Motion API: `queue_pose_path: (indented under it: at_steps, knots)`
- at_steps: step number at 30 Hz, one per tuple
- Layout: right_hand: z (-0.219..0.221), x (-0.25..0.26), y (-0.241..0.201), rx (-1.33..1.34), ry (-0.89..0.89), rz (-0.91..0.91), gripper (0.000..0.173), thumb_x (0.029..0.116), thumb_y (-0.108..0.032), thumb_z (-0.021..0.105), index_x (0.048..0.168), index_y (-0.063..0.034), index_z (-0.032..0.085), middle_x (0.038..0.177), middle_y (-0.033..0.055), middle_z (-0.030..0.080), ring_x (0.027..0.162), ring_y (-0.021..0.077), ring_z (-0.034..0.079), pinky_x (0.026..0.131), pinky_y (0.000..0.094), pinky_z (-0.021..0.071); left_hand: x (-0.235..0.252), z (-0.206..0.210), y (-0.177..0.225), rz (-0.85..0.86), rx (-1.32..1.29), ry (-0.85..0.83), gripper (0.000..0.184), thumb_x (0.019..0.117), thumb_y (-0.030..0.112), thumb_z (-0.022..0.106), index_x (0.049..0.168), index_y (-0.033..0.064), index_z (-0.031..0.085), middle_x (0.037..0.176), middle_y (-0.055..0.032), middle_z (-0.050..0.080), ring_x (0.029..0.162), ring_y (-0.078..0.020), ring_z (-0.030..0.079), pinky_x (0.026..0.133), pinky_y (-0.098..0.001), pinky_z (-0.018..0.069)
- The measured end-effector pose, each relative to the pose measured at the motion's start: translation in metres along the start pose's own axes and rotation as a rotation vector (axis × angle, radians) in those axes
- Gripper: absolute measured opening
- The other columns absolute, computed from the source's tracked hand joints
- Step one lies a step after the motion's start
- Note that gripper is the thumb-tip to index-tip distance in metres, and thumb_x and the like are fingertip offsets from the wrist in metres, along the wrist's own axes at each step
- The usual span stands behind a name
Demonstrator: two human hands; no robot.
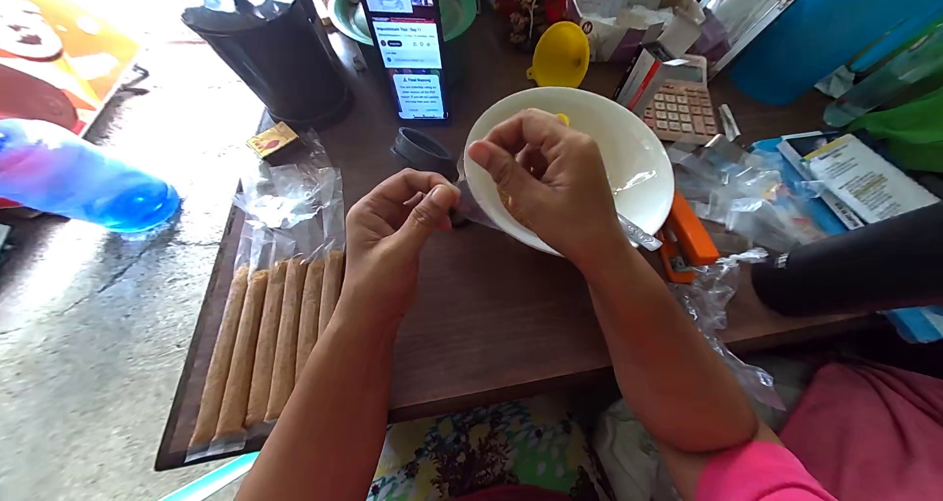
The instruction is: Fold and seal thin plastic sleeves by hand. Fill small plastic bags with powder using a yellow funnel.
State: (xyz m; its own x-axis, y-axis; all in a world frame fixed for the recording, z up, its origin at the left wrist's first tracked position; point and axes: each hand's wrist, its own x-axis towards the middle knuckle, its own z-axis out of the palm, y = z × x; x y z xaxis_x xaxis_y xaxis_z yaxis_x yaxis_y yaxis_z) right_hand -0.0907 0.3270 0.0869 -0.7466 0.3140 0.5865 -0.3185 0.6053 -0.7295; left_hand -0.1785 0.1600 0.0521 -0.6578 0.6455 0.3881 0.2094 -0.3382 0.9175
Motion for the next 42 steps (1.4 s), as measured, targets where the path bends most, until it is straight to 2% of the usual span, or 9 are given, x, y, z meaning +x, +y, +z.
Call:
queue_pose_path:
  at_steps: [5, 12, 15, 21, 26, 32, 34, 38, 42]
  knots:
    - [-0.0019, 0.0007, 0.0026, 0.085, -0.12, 0.058, 0.024, 0.1068, -0.02, 0.054, 0.106, -0.003, 0.071, 0.091, 0.001, 0.067, 0.064, 0.0001, 0.057, 0.057, 0.0153, 0.0491, 0.0001, 0.0006, 0.001, 0.005, -0.001, 0.023, 0.011, 0.1026, 0.016, 0.059, 0.101, 0.0162, 0.07, 0.095, 0.007, 0.069, 0.083, -0.0026, 0.063, 0.076, -0.0174, 0.0532]
    - [-0.0012, -0.0015, -0.0007, 0.163, -0.256, 0.072, 0.019, 0.095, -0.02, 0.072, 0.106, -0.0042, 0.072, 0.094, -0.0003, 0.068, 0.064, -0.0016, 0.056, 0.054, 0.0132, 0.0463, 0.0009, 0.0006, 0.0017, 0.034, -0.028, 0.066, 0.01, 0.1027, 0.017, 0.061, 0.103, 0.0158, 0.071, 0.097, 0.008, 0.07, 0.083, -0.0017, 0.065, 0.079, -0.0177, 0.0546]
    - [0.0, -0.0015, -0.0002, 0.187, -0.23, 0.041, 0.014, 0.0956, -0.011, 0.07, 0.106, -0.0023, 0.072, 0.096, 0.0018, 0.069, 0.067, -0.0004, 0.058, 0.057, 0.0135, 0.0481, 0.0014, 0.0007, 0.0019, 0.033, -0.024, 0.075, 0.01, 0.1023, 0.017, 0.061, 0.104, 0.016, 0.071, 0.097, 0.0081, 0.07, 0.084, -0.0014, 0.065, 0.078, -0.0172, 0.0538]
    - [0.0009, -0.001, 0.0, 0.206, -0.228, 0.036, 0.012, 0.1009, -0.01, 0.061, 0.104, -0.0019, 0.07, 0.094, 0.0019, 0.067, 0.073, 0.0005, 0.06, 0.063, 0.0146, 0.0508, 0.0002, 0.0011, 0.0018, 0.023, -0.06, 0.053, 0.008, 0.099, 0.012, 0.066, 0.105, 0.0147, 0.071, 0.098, 0.0064, 0.071, 0.083, -0.0023, 0.066, 0.078, -0.0174, 0.0557]
    - [0.003, -0.0015, -0.0008, 0.221, -0.28, 0.058, 0.014, 0.1045, -0.009, 0.055, 0.107, -0.0013, 0.066, 0.098, 0.0038, 0.066, 0.088, 0.0042, 0.064, 0.077, 0.0181, 0.0542, 0.0004, 0.002, 0.0019, 0.015, -0.07, 0.045, 0.008, 0.098, 0.01, 0.067, 0.103, 0.0146, 0.071, 0.098, 0.0062, 0.071, 0.084, -0.0028, 0.066, 0.079, -0.0177, 0.0561]
    - [0.0059, -0.0019, -0.0012, 0.24, -0.216, 0.078, 0.013, 0.104, -0.008, 0.056, 0.109, 0.0002, 0.066, 0.097, 0.0047, 0.067, 0.086, 0.0049, 0.065, 0.077, 0.0187, 0.0559, 0.0006, 0.0005, 0.0, -0.015, -0.051, 0.04, 0.004, 0.0977, 0.015, 0.067, 0.099, 0.0187, 0.069, 0.094, 0.0082, 0.068, 0.082, -0.0018, 0.064, 0.077, -0.0172, 0.0548]
    - [0.0039, -0.0015, -0.0008, 0.243, -0.203, 0.079, 0.014, 0.1035, -0.008, 0.057, 0.109, -0.0002, 0.067, 0.097, 0.004, 0.067, 0.085, 0.0044, 0.065, 0.076, 0.0183, 0.0555, 0.0008, -0.0003, -0.0004, -0.015, -0.054, 0.047, 0.007, 0.1003, 0.022, 0.064, 0.099, 0.0192, 0.07, 0.095, 0.0085, 0.068, 0.083, -0.0018, 0.063, 0.077, -0.0176, 0.0536]
    - [0.001, -0.0015, 0.0017, 0.266, -0.27, 0.065, 0.013, 0.1018, -0.008, 0.06, 0.107, -0.0005, 0.069, 0.095, 0.0035, 0.069, 0.083, 0.0039, 0.065, 0.076, 0.0188, 0.0558, 0.0012, -0.0024, 0.0007, -0.075, -0.083, 0.083, 0.031, 0.1079, 0.025, 0.042, 0.1, 0.0158, 0.07, 0.097, 0.0064, 0.069, 0.082, -0.0027, 0.064, 0.075, -0.018, 0.0537]
    - [0.001, -0.0013, 0.0012, 0.306, -0.315, 0.079, 0.013, 0.0987, -0.005, 0.065, 0.109, 0.0012, 0.069, 0.089, 0.0032, 0.069, 0.079, 0.004, 0.065, 0.073, 0.0187, 0.0558, 0.0021, -0.0028, 0.0004, -0.134, -0.169, 0.07, 0.032, 0.1078, 0.022, 0.043, 0.095, 0.0154, 0.072, 0.09, 0.0056, 0.07, 0.079, -0.0032, 0.064, 0.076, -0.0187, 0.0543]
